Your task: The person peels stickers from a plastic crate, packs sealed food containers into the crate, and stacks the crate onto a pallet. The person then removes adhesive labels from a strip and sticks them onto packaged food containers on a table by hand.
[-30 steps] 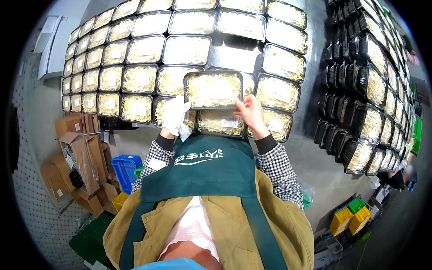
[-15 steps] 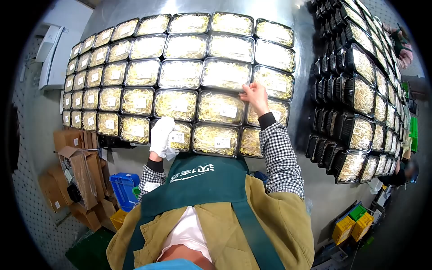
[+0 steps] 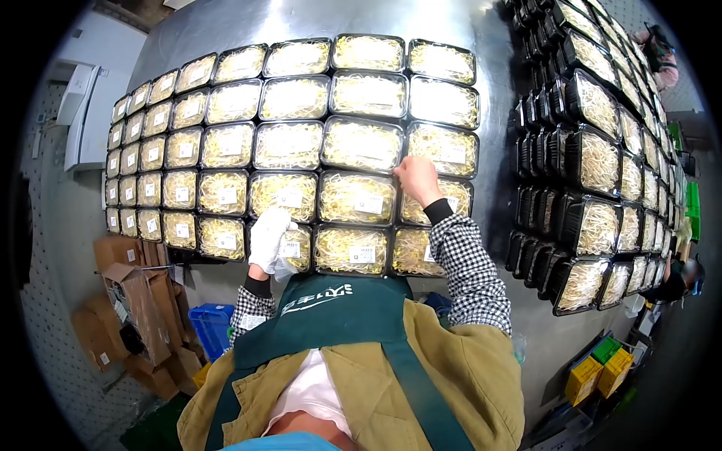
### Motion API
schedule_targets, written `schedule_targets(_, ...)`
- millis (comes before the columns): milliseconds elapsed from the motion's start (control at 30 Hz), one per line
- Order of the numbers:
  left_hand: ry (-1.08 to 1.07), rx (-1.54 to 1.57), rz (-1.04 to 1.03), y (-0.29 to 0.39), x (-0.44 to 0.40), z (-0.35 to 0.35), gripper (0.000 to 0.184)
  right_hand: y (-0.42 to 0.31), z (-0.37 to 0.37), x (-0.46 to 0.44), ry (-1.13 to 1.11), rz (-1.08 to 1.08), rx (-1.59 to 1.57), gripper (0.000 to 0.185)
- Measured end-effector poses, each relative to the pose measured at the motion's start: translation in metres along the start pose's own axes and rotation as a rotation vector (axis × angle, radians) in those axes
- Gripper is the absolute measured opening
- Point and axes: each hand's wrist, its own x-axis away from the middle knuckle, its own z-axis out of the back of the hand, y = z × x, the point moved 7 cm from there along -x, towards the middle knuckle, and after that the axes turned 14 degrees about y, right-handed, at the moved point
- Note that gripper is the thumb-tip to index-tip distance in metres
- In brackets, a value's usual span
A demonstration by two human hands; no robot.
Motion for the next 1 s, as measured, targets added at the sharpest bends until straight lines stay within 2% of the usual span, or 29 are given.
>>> schedule_targets(100, 0.014, -0.041, 0.104, 0.006, 0.002, 0.003, 0.02, 0.002, 0.037, 0.006, 0.143, -0.054, -0.221, 0.019)
schedule_targets(200, -0.022, -0.021, 0.09, 0.018, 0.011, 0.002, 0.02, 0.013, 0.091, 0.039, 0.328, -0.148, -0.479, 0.015)
schedule_targets(233, -0.025, 0.167, 0.25, 0.02, 0.018, -0.003, 0.02, 0.032, 0.096, 0.054, 0.36, -0.175, -0.542, 0.014)
schedule_targets(267, -0.065, 0.191, 0.29, 0.01, 0.023, -0.003, 0.021, 0.042, 0.104, 0.074, 0.39, -0.195, -0.598, 0.014)
schedule_targets(333, -0.121, 0.171, 0.303, 0.008, 0.032, -0.008, 0.022, 0.067, 0.116, 0.119, 0.394, -0.25, -0.495, 0.014)
schedule_targets(367, -0.163, 0.084, 0.185, 0.016, 0.033, -0.012, 0.023, 0.088, 0.114, 0.144, 0.408, -0.308, -0.573, 0.013)
schedule_targets(400, -0.174, 0.154, 0.242, 0.026, 0.04, -0.017, 0.024, 0.105, 0.115, 0.169, 0.424, -0.358, -0.57, 0.012)
schedule_targets(433, -0.211, 0.144, 0.298, 0.032, 0.045, -0.023, 0.025, 0.1, 0.129, 0.197, 0.502, -0.075, 0.067, 0.012)
schedule_targets(500, -0.325, 0.237, 0.416, 0.048, 0.057, -0.034, 0.027, 0.107, 0.129, 0.236, 0.539, 0.089, 0.498, 0.01)
schedule_targets(533, -0.385, 0.194, 0.428, 0.048, 0.06, -0.035, 0.03, 0.122, 0.126, 0.248, 0.544, -0.034, 0.29, 0.009)
schedule_targets(567, -0.427, 0.202, 0.359, 0.05, 0.061, -0.039, 0.031, 0.096, 0.127, 0.251, 0.559, -0.247, 0.193, 0.012)
schedule_targets(600, -0.472, 0.201, 0.304, 0.05, 0.067, -0.04, 0.033, 0.063, 0.121, 0.253, 0.653, -0.371, -0.018, 0.011)
schedule_targets(633, -0.507, 0.161, 0.228, 0.048, 0.072, -0.039, 0.033, 0.045, 0.099, 0.252, 0.637, -0.271, -0.171, 0.012)
schedule_targets(667, -0.547, 0.129, 0.132, 0.05, 0.073, -0.04, 0.034, 0.017, 0.073, 0.246, 0.451, -0.286, -0.362, 0.011)
schedule_targets(733, -0.598, 0.031, 0.122, 0.054, 0.084, -0.038, 0.034, -0.066, 0.033, 0.231, 0.213, 0.014, -0.613, 0.012)
schedule_targets(800, -0.666, -0.1, 0.073, 0.066, 0.093, -0.033, 0.034, -0.1, -0.024, 0.235, -0.011, -0.337, -1.05, 0.022)
schedule_targets(867, -0.671, -0.151, -0.051, 0.072, 0.102, -0.026, 0.039, -0.128, -0.05, 0.248, -0.091, -0.492, -1.253, 0.025)
schedule_targets(933, -0.602, -0.092, -0.123, 0.071, 0.118, -0.021, 0.043, -0.135, -0.062, 0.258, -0.023, -0.503, -1.365, 0.02)
schedule_targets(1000, -0.653, -0.152, -0.088, 0.067, 0.127, -0.019, 0.052, -0.133, -0.062, 0.272, 0.045, -0.539, -1.332, 0.017)
